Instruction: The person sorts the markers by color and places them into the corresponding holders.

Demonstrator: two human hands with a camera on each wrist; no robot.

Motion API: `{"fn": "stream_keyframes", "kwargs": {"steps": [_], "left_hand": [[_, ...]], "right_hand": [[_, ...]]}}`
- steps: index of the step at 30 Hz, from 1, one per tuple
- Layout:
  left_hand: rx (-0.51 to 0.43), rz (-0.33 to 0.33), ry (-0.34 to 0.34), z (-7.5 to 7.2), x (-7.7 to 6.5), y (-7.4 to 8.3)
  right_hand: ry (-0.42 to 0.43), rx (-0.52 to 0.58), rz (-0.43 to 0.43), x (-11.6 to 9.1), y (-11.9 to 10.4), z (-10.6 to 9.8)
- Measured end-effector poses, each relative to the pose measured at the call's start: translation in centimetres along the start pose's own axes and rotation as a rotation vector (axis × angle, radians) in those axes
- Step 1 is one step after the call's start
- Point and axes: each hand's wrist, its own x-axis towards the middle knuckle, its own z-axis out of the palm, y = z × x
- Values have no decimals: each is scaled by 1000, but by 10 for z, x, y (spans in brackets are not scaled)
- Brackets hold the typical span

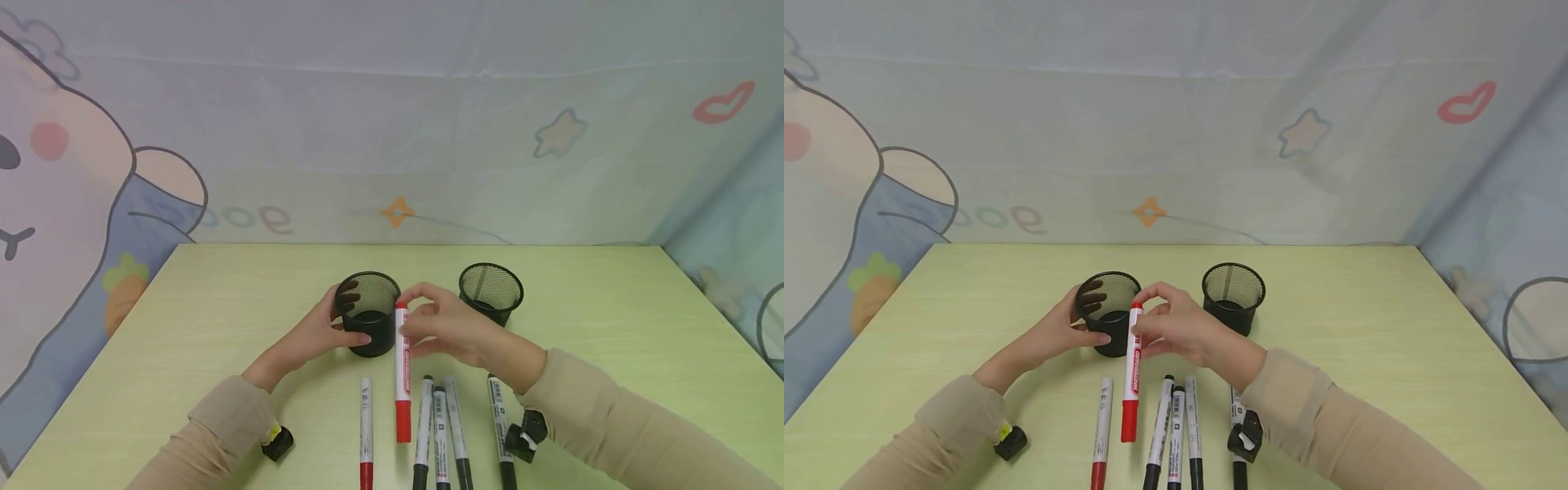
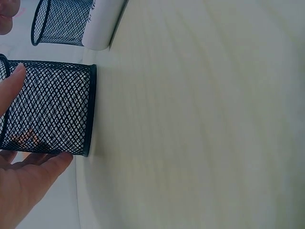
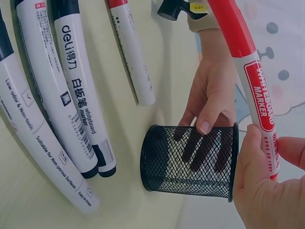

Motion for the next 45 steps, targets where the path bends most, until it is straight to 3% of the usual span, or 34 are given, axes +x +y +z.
{"fn": "stream_keyframes", "kwargs": {"steps": [45], "left_hand": [[-10, -11, 17, 3, 1, 3]], "right_hand": [[101, 9, -74, 10, -27, -12]]}}
